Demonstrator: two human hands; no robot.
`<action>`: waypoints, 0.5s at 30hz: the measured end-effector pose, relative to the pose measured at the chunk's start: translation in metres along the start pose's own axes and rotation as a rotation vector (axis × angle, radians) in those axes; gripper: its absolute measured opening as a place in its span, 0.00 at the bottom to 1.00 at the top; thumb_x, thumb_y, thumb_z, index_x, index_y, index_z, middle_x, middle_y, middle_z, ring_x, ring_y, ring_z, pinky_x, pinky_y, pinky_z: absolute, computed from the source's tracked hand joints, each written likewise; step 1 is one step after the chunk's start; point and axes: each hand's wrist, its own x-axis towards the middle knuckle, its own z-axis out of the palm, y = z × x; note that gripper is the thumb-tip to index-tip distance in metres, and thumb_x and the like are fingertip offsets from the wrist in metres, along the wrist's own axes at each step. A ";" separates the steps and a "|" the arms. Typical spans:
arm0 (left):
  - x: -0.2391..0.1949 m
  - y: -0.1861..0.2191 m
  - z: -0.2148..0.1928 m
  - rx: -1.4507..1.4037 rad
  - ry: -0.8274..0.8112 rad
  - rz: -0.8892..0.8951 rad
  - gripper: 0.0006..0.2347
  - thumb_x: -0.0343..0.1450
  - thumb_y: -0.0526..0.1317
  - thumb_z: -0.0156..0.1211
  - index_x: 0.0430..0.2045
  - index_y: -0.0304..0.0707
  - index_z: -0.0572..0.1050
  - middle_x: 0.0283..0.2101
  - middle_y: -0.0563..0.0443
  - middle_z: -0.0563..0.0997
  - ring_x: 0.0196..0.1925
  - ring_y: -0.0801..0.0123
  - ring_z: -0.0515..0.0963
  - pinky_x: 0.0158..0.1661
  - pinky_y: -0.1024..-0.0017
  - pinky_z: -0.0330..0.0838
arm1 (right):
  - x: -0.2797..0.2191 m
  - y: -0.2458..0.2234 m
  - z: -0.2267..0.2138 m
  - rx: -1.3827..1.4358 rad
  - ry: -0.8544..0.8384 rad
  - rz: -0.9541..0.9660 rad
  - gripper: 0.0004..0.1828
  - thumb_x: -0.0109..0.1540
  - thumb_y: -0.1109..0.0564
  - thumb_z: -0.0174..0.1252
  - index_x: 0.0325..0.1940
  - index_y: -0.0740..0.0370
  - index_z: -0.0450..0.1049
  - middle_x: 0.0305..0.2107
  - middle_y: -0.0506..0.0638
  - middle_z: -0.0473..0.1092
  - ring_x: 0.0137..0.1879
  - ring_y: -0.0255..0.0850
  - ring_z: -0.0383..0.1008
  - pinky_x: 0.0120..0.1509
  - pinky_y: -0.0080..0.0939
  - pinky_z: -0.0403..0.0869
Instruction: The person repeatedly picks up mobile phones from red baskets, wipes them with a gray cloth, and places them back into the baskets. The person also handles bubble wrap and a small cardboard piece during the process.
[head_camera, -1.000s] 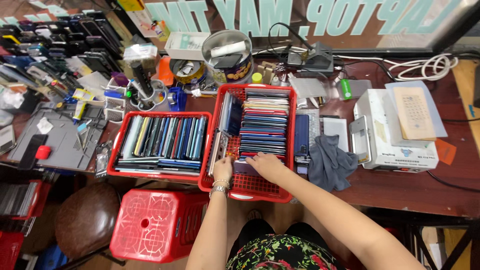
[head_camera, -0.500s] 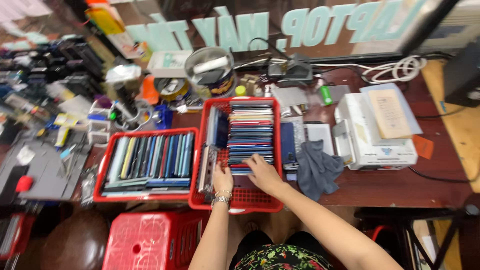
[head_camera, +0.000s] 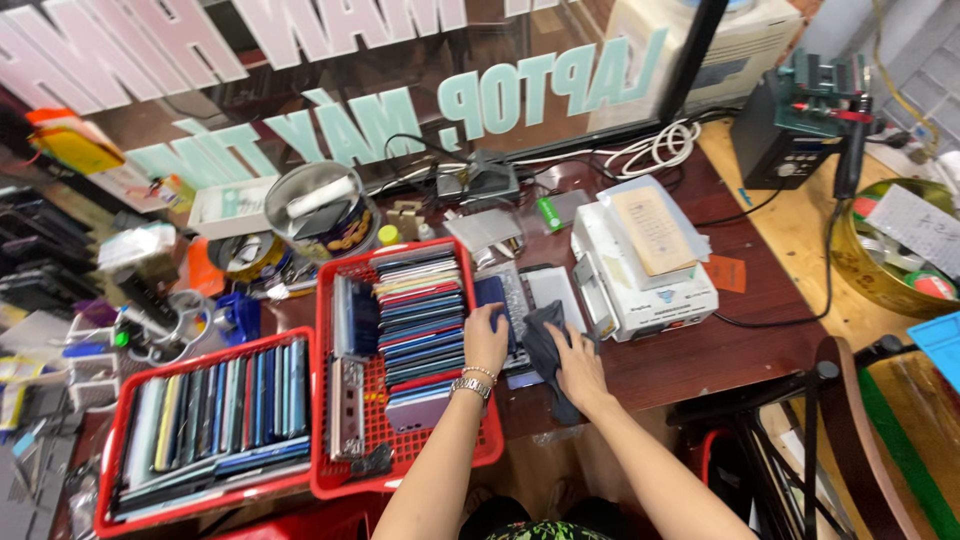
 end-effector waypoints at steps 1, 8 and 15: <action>0.004 0.004 0.010 0.015 -0.032 -0.043 0.10 0.70 0.39 0.59 0.42 0.37 0.80 0.45 0.37 0.81 0.52 0.47 0.78 0.55 0.57 0.70 | 0.001 0.012 0.004 0.088 0.017 0.001 0.47 0.54 0.63 0.62 0.75 0.40 0.58 0.69 0.54 0.56 0.71 0.59 0.60 0.70 0.55 0.67; 0.026 0.014 0.073 0.212 -0.385 -0.196 0.12 0.72 0.39 0.56 0.48 0.43 0.80 0.51 0.39 0.83 0.57 0.50 0.81 0.59 0.60 0.73 | 0.045 0.100 -0.031 0.546 0.299 -0.004 0.38 0.56 0.64 0.59 0.72 0.60 0.60 0.61 0.63 0.66 0.66 0.53 0.66 0.69 0.44 0.65; 0.026 0.015 0.105 0.903 -0.579 0.767 0.31 0.66 0.37 0.63 0.68 0.52 0.62 0.75 0.44 0.52 0.75 0.43 0.51 0.65 0.49 0.56 | 0.038 0.119 -0.090 0.967 -0.148 0.271 0.40 0.57 0.65 0.53 0.75 0.52 0.59 0.63 0.53 0.67 0.65 0.40 0.68 0.67 0.37 0.66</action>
